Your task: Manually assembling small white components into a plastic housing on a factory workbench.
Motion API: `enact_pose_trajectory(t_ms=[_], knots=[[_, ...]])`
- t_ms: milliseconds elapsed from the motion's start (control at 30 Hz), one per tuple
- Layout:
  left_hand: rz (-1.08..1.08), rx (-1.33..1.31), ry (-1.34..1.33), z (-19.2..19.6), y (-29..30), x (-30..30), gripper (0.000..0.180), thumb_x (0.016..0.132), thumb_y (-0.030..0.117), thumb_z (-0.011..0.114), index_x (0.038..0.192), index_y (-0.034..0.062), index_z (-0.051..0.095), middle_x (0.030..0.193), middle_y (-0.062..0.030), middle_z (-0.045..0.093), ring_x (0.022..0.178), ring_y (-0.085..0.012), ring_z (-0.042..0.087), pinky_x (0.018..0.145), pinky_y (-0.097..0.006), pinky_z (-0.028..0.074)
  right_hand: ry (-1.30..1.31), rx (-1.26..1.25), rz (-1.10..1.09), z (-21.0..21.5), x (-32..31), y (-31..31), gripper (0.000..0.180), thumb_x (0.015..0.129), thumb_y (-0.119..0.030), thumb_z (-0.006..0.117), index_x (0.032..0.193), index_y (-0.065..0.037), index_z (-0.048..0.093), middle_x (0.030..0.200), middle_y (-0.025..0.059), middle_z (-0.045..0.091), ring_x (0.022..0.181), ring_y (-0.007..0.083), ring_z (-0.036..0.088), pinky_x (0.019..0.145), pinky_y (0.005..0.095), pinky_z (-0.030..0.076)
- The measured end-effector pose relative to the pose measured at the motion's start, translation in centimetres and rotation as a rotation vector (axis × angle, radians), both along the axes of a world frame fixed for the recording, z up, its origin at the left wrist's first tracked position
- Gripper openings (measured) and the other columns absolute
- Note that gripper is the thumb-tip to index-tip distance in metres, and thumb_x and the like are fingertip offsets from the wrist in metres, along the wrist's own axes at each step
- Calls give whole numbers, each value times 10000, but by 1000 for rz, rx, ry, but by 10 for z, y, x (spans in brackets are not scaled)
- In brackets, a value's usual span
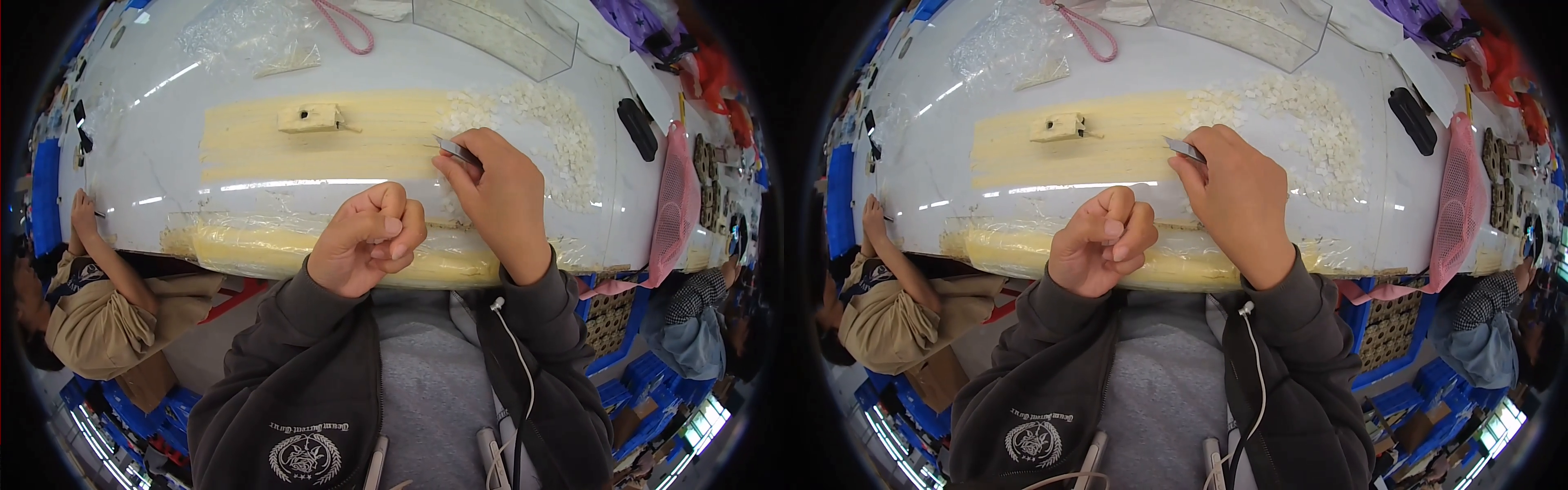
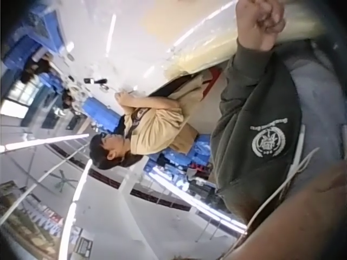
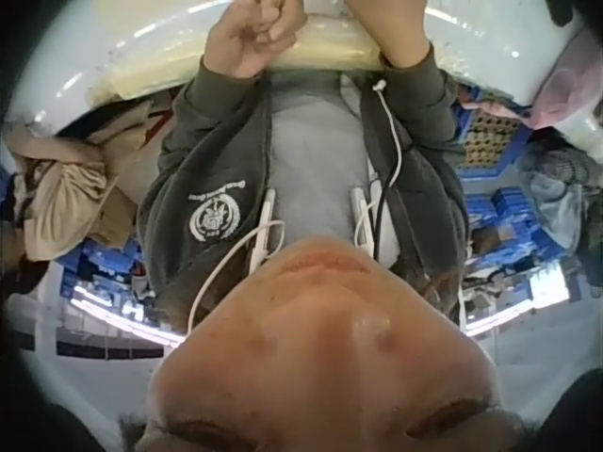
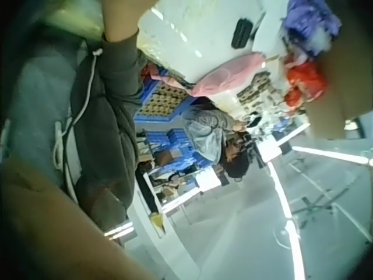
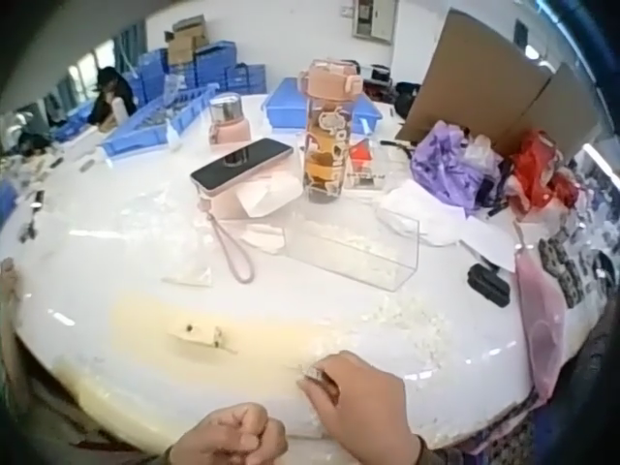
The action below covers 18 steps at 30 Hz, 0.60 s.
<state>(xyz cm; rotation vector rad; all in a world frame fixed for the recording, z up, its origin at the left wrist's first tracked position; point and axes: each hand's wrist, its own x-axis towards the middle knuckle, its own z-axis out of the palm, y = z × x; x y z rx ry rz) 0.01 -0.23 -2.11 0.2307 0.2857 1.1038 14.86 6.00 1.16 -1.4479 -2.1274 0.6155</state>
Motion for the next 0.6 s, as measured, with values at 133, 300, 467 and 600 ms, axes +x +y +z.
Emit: enact_pose_trajectory(t_ms=[133,300,467,600], knots=[[12,-23,-14,3,-1,-3,108,783,60,422,686,77,378,531,-51,401,440,-52,235,359,-157,153,-201,24,37,5,-7,8,95,730,-94,568,803,-36,548,689,23,536,533,173,471,496,261,366],[10,-75,28,7,0,-5,107,792,62,429,695,75,386,521,-39,385,434,-48,226,359,-158,150,-416,37,118,9,-7,13,110,746,-136,557,786,-38,527,696,44,559,551,217,504,500,287,379],[16,-89,159,7,0,-5,88,818,81,437,735,60,418,517,-19,372,427,-44,224,361,-158,152,-542,83,212,11,-8,18,122,752,-142,552,790,-32,514,689,48,554,552,205,501,505,279,378],[21,-97,296,10,1,-1,87,847,104,436,788,43,451,510,2,363,421,-41,231,363,-159,158,-393,-48,254,16,-6,18,108,757,-117,547,799,-25,508,680,34,533,549,154,477,508,252,367]])
